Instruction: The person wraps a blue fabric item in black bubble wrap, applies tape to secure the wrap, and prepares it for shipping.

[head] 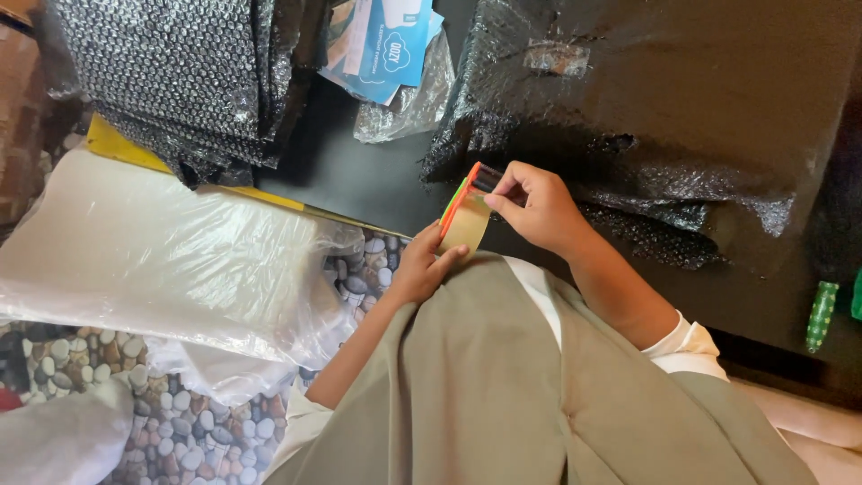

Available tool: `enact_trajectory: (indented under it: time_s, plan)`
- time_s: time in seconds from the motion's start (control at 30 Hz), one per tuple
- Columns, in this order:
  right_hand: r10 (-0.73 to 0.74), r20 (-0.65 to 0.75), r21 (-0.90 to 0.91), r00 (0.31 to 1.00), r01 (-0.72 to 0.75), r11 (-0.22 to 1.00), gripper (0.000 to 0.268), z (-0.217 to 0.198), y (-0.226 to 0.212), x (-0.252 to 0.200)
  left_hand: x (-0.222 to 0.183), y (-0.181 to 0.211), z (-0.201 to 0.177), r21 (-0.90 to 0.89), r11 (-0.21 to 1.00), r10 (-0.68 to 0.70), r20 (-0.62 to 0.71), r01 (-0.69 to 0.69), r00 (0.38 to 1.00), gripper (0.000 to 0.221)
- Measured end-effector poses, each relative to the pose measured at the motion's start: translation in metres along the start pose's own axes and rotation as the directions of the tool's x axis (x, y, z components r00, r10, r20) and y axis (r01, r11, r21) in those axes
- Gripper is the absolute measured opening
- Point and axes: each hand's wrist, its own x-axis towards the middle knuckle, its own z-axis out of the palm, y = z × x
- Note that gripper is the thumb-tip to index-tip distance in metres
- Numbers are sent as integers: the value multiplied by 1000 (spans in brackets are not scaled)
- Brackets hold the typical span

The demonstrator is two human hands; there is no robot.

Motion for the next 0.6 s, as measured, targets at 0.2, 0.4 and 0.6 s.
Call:
enact_trajectory:
  time_s: [0.2,0.4,0.6]
  plan:
    - [-116,41,-27,992,117,993,11,-15,-53,-14,-6,21,-12,-42,990,-132,36,133,991,38]
    - [-91,39,52,995,89,995,9,-45,-81,-25,-6,-7,-3,-172,968,-179,23,181,984,37]
    - [12,24,184,1000,-16,983,12,-88,-84,-21,-13,45,-28,-255,965,77,54,-61,996,64]
